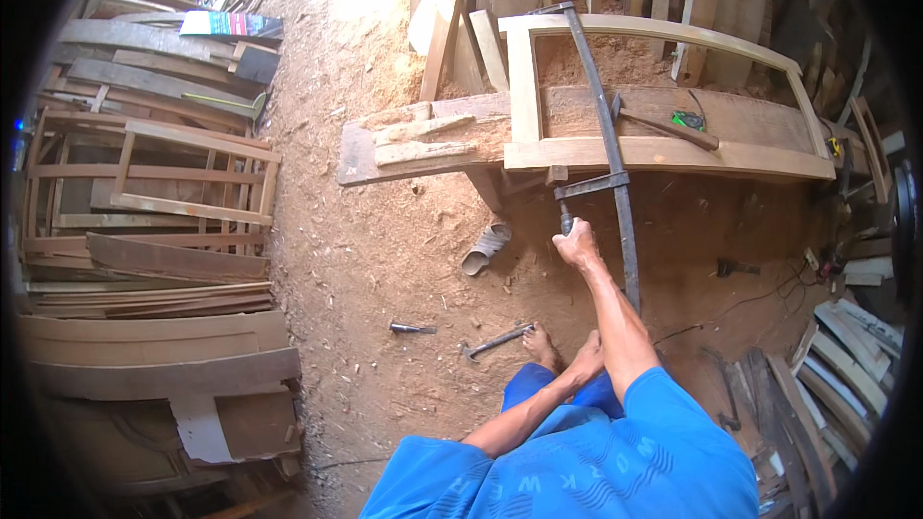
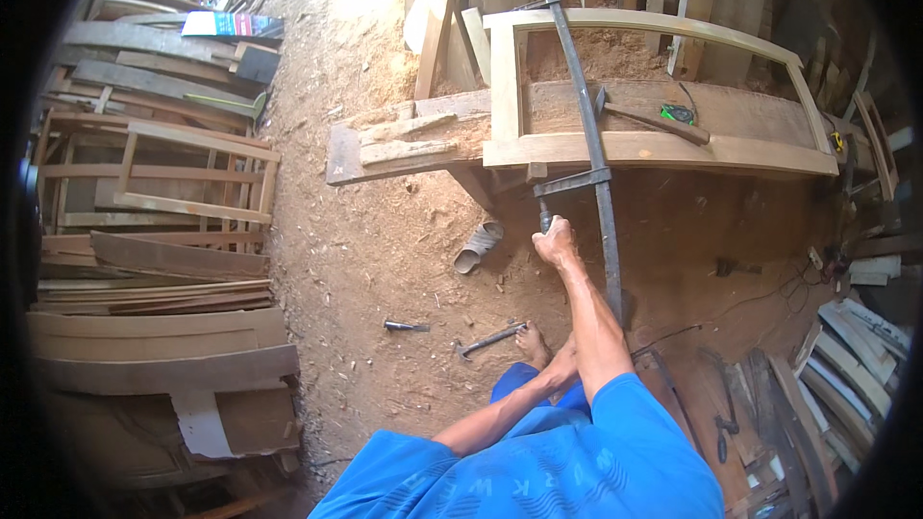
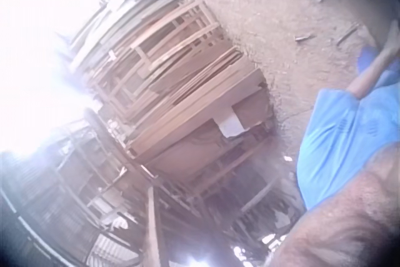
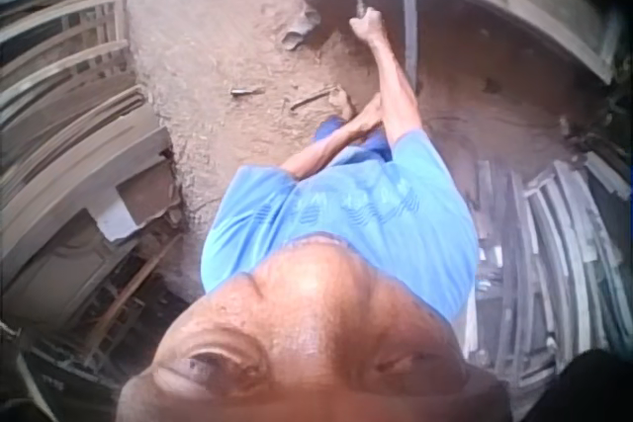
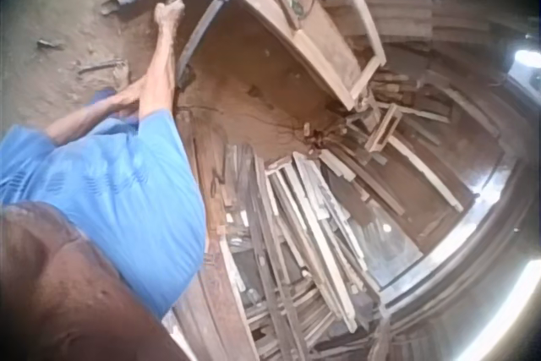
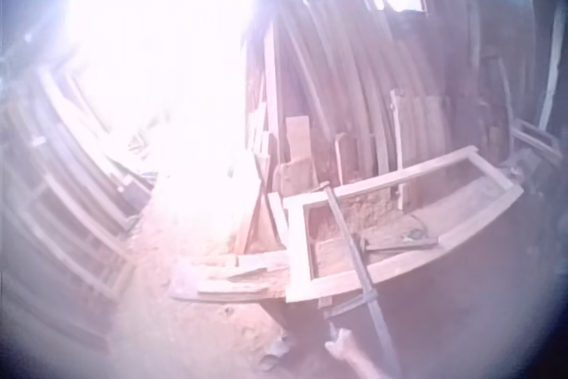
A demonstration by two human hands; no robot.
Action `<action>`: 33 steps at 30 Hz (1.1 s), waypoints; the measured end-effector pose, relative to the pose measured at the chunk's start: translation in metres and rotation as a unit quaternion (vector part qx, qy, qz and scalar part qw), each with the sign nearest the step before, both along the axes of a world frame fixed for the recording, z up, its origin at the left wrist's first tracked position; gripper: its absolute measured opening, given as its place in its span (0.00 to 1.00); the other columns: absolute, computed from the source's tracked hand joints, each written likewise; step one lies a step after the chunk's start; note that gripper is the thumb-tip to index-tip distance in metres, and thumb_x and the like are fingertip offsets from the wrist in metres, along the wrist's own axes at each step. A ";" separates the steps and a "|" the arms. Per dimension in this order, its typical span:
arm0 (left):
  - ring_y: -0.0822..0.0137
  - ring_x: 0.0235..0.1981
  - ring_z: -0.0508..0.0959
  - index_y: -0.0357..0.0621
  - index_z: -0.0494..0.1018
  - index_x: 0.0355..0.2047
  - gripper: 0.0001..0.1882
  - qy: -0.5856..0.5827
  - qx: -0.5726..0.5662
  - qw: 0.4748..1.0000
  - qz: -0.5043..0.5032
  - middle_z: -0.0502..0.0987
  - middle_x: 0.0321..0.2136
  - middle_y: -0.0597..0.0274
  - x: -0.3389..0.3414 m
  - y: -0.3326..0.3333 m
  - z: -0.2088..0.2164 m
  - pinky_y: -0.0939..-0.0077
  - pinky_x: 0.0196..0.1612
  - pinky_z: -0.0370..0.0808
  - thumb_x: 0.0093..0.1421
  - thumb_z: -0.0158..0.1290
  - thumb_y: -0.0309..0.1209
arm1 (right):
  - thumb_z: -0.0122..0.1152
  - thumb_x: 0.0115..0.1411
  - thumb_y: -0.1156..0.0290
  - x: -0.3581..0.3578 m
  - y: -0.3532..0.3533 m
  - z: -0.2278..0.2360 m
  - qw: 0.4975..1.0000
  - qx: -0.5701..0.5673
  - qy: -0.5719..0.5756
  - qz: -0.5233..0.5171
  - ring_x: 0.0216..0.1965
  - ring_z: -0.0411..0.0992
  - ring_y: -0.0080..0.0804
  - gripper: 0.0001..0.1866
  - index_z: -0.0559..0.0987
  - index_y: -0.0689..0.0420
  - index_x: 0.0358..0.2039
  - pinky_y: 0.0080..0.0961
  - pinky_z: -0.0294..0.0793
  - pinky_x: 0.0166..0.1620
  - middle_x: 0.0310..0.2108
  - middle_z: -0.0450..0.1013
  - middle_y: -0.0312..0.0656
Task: The person uses a hammer to tap wood pieces into a joint within a metal clamp. They adjust and tighten the clamp by hand to secure the frame for further assembly.
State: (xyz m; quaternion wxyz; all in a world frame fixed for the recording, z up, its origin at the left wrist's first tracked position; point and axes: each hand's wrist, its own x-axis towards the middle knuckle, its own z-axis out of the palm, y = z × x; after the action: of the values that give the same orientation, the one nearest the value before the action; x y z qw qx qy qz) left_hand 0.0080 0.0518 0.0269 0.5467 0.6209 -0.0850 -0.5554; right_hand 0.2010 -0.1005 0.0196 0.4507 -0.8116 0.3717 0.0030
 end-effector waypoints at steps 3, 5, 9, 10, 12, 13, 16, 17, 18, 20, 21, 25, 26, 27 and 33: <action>0.67 0.34 0.72 0.37 0.68 0.43 0.19 -0.086 0.080 0.993 0.031 0.72 0.31 0.57 0.044 0.035 0.002 0.68 0.40 0.71 0.69 0.43 0.44 | 0.63 0.51 0.72 0.016 -0.007 0.063 0.961 0.275 0.009 -0.012 0.12 0.64 0.23 0.12 0.65 0.53 0.26 0.25 0.61 0.13 0.12 0.64 0.34; 0.69 0.39 0.71 0.37 0.68 0.45 0.19 -0.065 0.131 0.989 0.006 0.73 0.36 0.58 0.081 0.055 0.026 0.72 0.45 0.70 0.69 0.44 0.43 | 0.64 0.51 0.71 0.011 -0.009 0.055 0.962 0.271 0.004 -0.015 0.11 0.62 0.21 0.13 0.66 0.53 0.26 0.24 0.60 0.12 0.12 0.63 0.33; 0.69 0.38 0.72 0.38 0.67 0.48 0.20 -0.143 0.104 0.979 0.103 0.74 0.37 0.57 0.151 0.067 0.000 0.70 0.44 0.71 0.69 0.44 0.44 | 0.67 0.52 0.65 0.015 -0.007 0.058 0.978 0.205 0.022 0.003 0.18 0.73 0.35 0.16 0.69 0.57 0.33 0.35 0.71 0.20 0.18 0.71 0.44; 0.68 0.39 0.72 0.38 0.66 0.48 0.20 -0.179 0.122 0.970 0.109 0.74 0.38 0.57 0.175 0.060 0.013 0.70 0.44 0.71 0.69 0.44 0.43 | 0.67 0.53 0.61 0.009 0.004 0.060 0.998 0.027 0.047 -0.012 0.26 0.75 0.44 0.21 0.68 0.59 0.38 0.43 0.73 0.28 0.24 0.73 0.51; 0.66 0.40 0.72 0.36 0.65 0.49 0.20 -0.246 0.127 0.950 0.144 0.74 0.40 0.54 0.225 0.061 0.023 0.68 0.46 0.71 0.69 0.43 0.42 | 0.64 0.55 0.53 0.015 0.031 0.094 0.993 -0.065 0.096 -0.016 0.47 0.72 0.64 0.33 0.63 0.61 0.52 0.58 0.69 0.48 0.40 0.74 0.66; 0.64 0.41 0.73 0.34 0.65 0.49 0.21 -0.276 0.105 0.941 0.164 0.74 0.41 0.52 0.248 0.060 0.019 0.67 0.47 0.71 0.69 0.43 0.41 | 0.64 0.56 0.57 0.015 0.038 0.091 0.989 -0.102 0.105 -0.008 0.42 0.75 0.62 0.30 0.63 0.61 0.51 0.54 0.73 0.45 0.38 0.75 0.63; 0.53 0.48 0.75 0.31 0.64 0.51 0.23 -0.304 0.097 0.935 0.156 0.74 0.45 0.40 0.302 0.021 0.058 0.62 0.51 0.71 0.68 0.45 0.40 | 0.64 0.53 0.61 0.012 0.013 0.054 0.991 -0.082 0.097 -0.051 0.39 0.75 0.64 0.25 0.67 0.62 0.44 0.54 0.74 0.42 0.33 0.75 0.63; 0.52 0.48 0.75 0.31 0.64 0.52 0.23 -0.297 0.087 0.936 0.167 0.73 0.45 0.39 0.323 0.013 0.057 0.61 0.51 0.72 0.67 0.46 0.40 | 0.63 0.52 0.64 0.011 0.009 0.035 0.993 -0.098 0.059 -0.041 0.38 0.75 0.63 0.22 0.68 0.63 0.42 0.53 0.74 0.41 0.32 0.75 0.62; 0.51 0.48 0.75 0.30 0.63 0.53 0.24 -0.285 0.074 0.940 0.171 0.73 0.46 0.38 0.334 -0.001 0.067 0.60 0.51 0.72 0.67 0.47 0.39 | 0.63 0.50 0.66 0.009 0.002 0.029 0.992 -0.115 0.032 -0.034 0.37 0.76 0.63 0.20 0.69 0.64 0.40 0.52 0.75 0.40 0.30 0.75 0.62; 0.50 0.48 0.75 0.30 0.63 0.53 0.24 -0.275 0.067 0.943 0.173 0.73 0.46 0.38 0.365 -0.019 0.074 0.59 0.51 0.72 0.66 0.49 0.39 | 0.62 0.49 0.68 0.011 -0.003 0.031 0.995 -0.079 0.048 -0.037 0.37 0.76 0.62 0.18 0.70 0.64 0.37 0.51 0.75 0.41 0.31 0.75 0.62; 0.49 0.48 0.75 0.30 0.63 0.53 0.25 -0.313 0.087 0.929 0.178 0.73 0.46 0.37 0.383 -0.014 0.061 0.58 0.51 0.72 0.65 0.50 0.39 | 0.60 0.47 0.70 0.016 0.006 0.046 0.997 -0.036 0.064 -0.031 0.37 0.76 0.62 0.16 0.71 0.65 0.35 0.50 0.75 0.41 0.31 0.75 0.63; 0.46 0.47 0.75 0.29 0.64 0.51 0.26 -0.365 0.166 0.908 0.119 0.73 0.45 0.36 0.430 -0.034 0.042 0.57 0.50 0.73 0.63 0.52 0.41 | 0.63 0.44 0.69 0.015 0.006 0.044 0.997 0.056 0.027 -0.033 0.30 0.75 0.52 0.15 0.73 0.65 0.30 0.43 0.73 0.35 0.25 0.74 0.56; 0.46 0.47 0.75 0.29 0.64 0.51 0.26 -0.360 0.165 0.911 0.115 0.73 0.45 0.36 0.431 -0.044 0.044 0.57 0.50 0.73 0.63 0.52 0.41 | 0.64 0.43 0.67 0.011 0.003 0.045 0.996 0.075 0.016 -0.034 0.27 0.73 0.49 0.17 0.72 0.66 0.30 0.41 0.71 0.33 0.23 0.72 0.54; 0.49 0.45 0.76 0.29 0.65 0.49 0.26 -0.349 0.160 0.917 0.103 0.74 0.43 0.38 0.430 -0.053 0.046 0.58 0.49 0.73 0.63 0.53 0.42 | 0.64 0.43 0.67 0.006 0.000 0.046 0.996 0.075 0.022 -0.037 0.27 0.73 0.49 0.17 0.72 0.66 0.30 0.41 0.71 0.33 0.23 0.72 0.54; 0.69 0.34 0.76 0.34 0.69 0.44 0.24 -0.126 0.174 0.971 0.109 0.77 0.35 0.57 0.432 -0.063 0.032 0.67 0.37 0.75 0.63 0.55 0.45 | 0.68 0.43 0.64 -0.022 0.006 0.063 0.993 0.104 0.049 -0.025 0.27 0.71 0.44 0.21 0.72 0.68 0.30 0.40 0.71 0.34 0.23 0.71 0.53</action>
State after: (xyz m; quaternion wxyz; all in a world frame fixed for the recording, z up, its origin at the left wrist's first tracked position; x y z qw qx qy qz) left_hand 0.4398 -0.0116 0.0591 0.4728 0.7769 0.0128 -0.4156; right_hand 0.1789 -0.0950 0.0821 0.5135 -0.7498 0.4114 0.0698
